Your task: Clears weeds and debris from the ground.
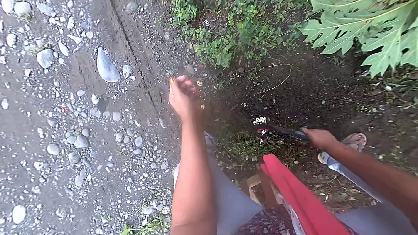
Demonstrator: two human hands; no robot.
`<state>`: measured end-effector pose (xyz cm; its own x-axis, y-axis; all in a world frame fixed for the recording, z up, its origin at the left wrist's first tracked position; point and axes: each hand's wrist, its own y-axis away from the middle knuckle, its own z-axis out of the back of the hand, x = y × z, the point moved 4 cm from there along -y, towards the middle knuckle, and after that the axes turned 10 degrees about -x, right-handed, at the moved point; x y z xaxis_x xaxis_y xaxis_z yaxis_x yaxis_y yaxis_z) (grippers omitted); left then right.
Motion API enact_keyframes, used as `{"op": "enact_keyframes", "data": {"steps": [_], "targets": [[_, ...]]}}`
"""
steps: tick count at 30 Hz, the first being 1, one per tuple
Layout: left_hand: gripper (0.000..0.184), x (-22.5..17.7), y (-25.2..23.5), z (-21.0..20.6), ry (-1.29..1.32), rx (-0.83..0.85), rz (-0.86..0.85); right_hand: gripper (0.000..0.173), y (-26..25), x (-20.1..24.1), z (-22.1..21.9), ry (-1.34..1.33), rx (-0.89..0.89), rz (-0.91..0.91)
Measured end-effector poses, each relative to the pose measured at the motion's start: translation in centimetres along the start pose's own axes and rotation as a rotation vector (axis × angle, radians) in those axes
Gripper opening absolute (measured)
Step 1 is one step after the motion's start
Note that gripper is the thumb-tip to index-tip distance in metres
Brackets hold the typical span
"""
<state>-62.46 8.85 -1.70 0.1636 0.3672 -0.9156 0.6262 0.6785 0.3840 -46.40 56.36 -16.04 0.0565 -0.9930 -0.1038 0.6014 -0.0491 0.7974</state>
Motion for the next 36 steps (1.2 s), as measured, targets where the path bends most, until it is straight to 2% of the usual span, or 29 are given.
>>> {"op": "enact_keyframes", "data": {"steps": [4, 6, 8, 11, 14, 17, 20, 22, 24, 27, 31, 33, 36], "targets": [[0.048, -1.4, 1.4, 2.7, -0.075, 0.163, -0.067, 0.039, 7.6, -6.5, -1.6, 0.012, -0.109, -0.079], [0.044, -2.9, 3.1, 5.5, -0.289, 0.286, -0.204, 0.042, 11.0, -7.3, -1.8, -0.057, -0.163, -0.150], [0.044, -4.0, 5.1, 9.3, -0.659, 0.405, -0.347, 0.052, 12.8, -6.1, -1.5, -0.197, -0.217, -0.125], [0.044, -4.3, 8.6, 15.9, -1.219, 0.430, -0.441, 0.062, 12.4, 0.6, 1.3, -0.481, -0.220, 0.030], [0.044, -2.9, 11.6, 20.7, -1.425, 0.366, -0.362, 0.061, 9.5, 10.1, 3.6, -0.572, -0.201, 0.125], [0.039, -2.5, 13.4, 22.3, -1.284, 0.229, -0.448, 0.058, 6.7, 18.7, 3.5, -0.384, -0.194, 0.151], [0.032, -2.4, 13.7, 21.7, -1.085, 0.140, -0.501, 0.047, 6.5, 22.8, 0.6, -0.233, -0.131, 0.213], [0.029, -2.2, 13.8, 20.7, -0.955, 0.126, -0.496, 0.047, 7.9, 21.3, -2.0, -0.208, -0.091, 0.217], [0.028, -1.8, 14.0, 19.7, -0.889, 0.148, -0.460, 0.045, 9.7, 17.6, -4.4, -0.151, -0.085, 0.224], [0.029, -1.1, 14.8, 18.2, -0.942, 0.237, -0.452, 0.040, 13.0, 11.4, -6.0, -0.032, -0.039, 0.204], [0.030, -0.7, 16.6, 16.1, -1.218, 0.322, -0.518, 0.057, 15.8, 6.6, -3.5, -0.005, 0.002, 0.136], [0.033, -0.1, 17.2, 15.7, -1.323, 0.350, -0.588, 0.055, 16.8, 5.6, -2.4, -0.012, -0.044, 0.187], [0.038, 0.5, 17.9, 15.2, -1.398, 0.364, -0.599, 0.053, 16.2, 4.6, -2.6, 0.041, -0.112, 0.348]]}}
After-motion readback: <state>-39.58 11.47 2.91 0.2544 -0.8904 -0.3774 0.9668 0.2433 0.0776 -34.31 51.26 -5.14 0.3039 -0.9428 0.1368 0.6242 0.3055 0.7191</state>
